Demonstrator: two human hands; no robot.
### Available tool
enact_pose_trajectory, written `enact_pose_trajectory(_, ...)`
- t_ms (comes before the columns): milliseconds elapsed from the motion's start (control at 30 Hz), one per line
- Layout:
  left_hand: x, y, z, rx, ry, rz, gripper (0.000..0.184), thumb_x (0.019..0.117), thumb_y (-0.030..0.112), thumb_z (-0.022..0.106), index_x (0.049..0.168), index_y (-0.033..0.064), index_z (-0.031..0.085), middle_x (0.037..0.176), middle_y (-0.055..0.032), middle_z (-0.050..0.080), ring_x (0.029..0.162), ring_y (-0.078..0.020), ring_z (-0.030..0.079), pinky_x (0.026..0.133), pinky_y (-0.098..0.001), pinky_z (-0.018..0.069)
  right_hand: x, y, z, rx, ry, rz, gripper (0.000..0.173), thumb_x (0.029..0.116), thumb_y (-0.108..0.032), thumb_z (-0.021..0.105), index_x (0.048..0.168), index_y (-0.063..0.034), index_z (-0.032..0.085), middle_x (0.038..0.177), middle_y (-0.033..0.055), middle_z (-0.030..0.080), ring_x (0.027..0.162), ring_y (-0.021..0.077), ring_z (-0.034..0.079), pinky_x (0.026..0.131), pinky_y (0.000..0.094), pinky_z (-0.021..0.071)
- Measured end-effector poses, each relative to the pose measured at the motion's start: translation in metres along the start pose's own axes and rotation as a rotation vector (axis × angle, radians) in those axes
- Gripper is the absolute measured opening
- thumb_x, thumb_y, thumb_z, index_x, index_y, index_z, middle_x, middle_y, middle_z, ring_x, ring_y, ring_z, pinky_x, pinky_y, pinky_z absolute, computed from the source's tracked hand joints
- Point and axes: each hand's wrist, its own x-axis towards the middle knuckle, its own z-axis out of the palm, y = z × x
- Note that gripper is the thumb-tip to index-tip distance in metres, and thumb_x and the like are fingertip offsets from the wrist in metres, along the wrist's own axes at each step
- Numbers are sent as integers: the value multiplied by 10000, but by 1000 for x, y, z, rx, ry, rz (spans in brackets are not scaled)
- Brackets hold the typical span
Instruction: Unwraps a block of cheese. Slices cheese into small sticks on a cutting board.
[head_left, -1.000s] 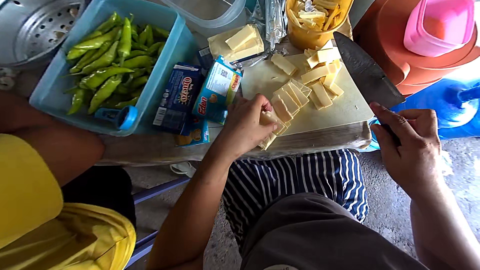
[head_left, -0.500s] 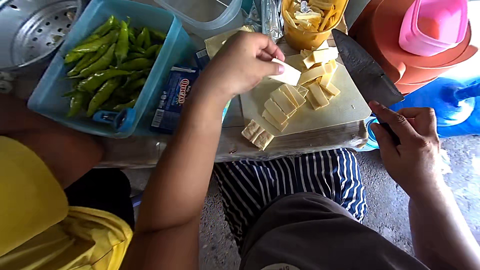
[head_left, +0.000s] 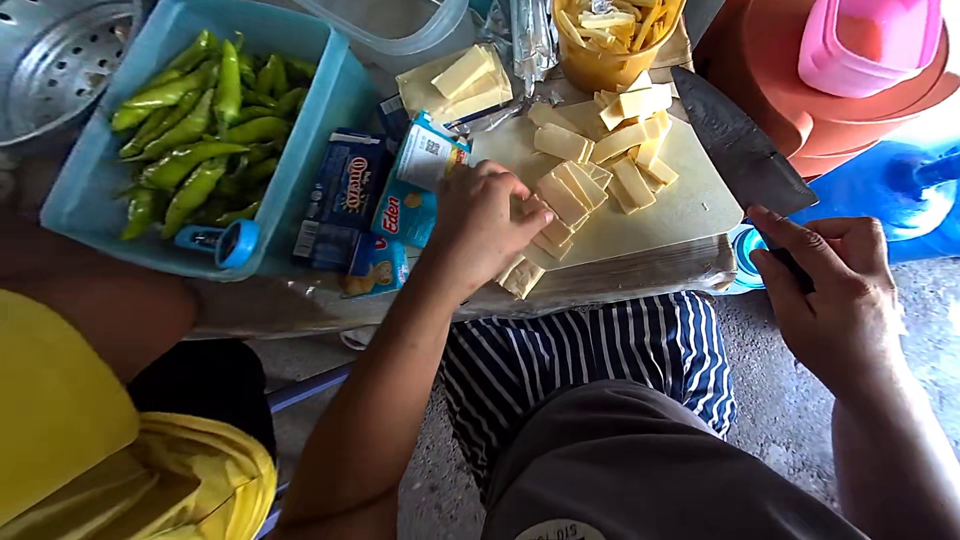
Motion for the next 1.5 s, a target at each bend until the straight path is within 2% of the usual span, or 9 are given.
enact_pose_trajectory(100, -5, -3, 5, -111, 20, 16, 328, 927, 259, 760, 1064, -30, 687, 1109, -222, 665, 1138, -406, 591, 1011, -648, 375, 4, -8, 1, 8, -16, -21, 387, 1046, -224, 515, 1413, -204, 636, 1147, 207, 551, 800, 303, 588, 608, 450, 464)
enact_pose_trajectory(267, -12, -3, -3, -406, -152, -16, 170, 939, 130, 734, 1028, 24, 637, 863, -70, 660, 783, -133, 634, 728, -333, 529, 6, -14, 3, 34, -9, -50, 382, 1048, -223, 519, 1410, -210, 638, 1140, 191, 540, 785, 267, 569, 604, 408, 454)
enact_pose_trajectory(467, -9, -6, 6, -50, -19, -20, 407, 889, 284, 806, 1158, -2, 697, 1149, -214, 663, 1110, -394, 597, 1015, -651, 360, 3, -11, 4, 26, -4, -46, 379, 1045, -219, 530, 1407, -214, 641, 1123, 195, 546, 770, 273, 572, 599, 411, 454)
enact_pose_trajectory(733, -12, 1, 7, 15, -41, -41, 333, 887, 280, 809, 1104, 40, 732, 1258, -204, 618, 1241, -419, 504, 1015, -646, 322, 3, -8, 4, 14, -5, -36, 380, 1047, -226, 521, 1407, -199, 640, 1117, 198, 543, 778, 284, 570, 603, 421, 456)
enact_pose_trajectory(933, -15, 3, -1, -122, -114, 54, 237, 885, 157, 795, 1025, 20, 662, 956, -146, 679, 997, -334, 631, 975, -628, 384, 3, -6, 6, 41, -4, -44, 384, 1049, -227, 514, 1413, -213, 636, 1123, 187, 542, 770, 263, 566, 589, 401, 447)
enact_pose_trajectory(1067, -2, 16, -24, -308, -102, 155, 256, 911, 144, 750, 1111, 26, 643, 995, -97, 686, 940, -196, 665, 860, -446, 540, 3, -6, 3, 40, 5, -44, 379, 1051, -246, 524, 1408, -191, 638, 1122, 185, 547, 777, 252, 569, 609, 396, 459)
enact_pose_trajectory(1200, 41, 27, -25, -421, -23, 60, 301, 928, 148, 739, 1161, 14, 602, 1001, -86, 666, 904, -123, 648, 852, -347, 542, 4, -10, 1, 42, 21, -64, 374, 1041, -202, 533, 1393, -142, 645, 1096, 178, 590, 845, 255, 595, 661, 388, 473)
enact_pose_trajectory(1367, 51, 31, -9, -102, 88, -2, 656, 972, 416, 678, 1476, 37, 495, 1430, -210, 556, 1358, -400, 465, 1091, -653, 288, 0, -8, -1, 147, -15, -45, 394, 1043, -207, 525, 1415, -117, 615, 1065, 148, 610, 812, 172, 593, 663, 309, 492)
enact_pose_trajectory(1500, -9, 21, -7, 14, 187, 93, 832, 942, 634, 594, 1493, 25, 460, 1399, -229, 577, 1290, -409, 547, 1053, -625, 412, -2, -4, -8, 660, -254, 245, 417, 1048, -262, 506, 1456, -174, 489, 973, -33, 671, 608, 22, 645, 543, 185, 578)
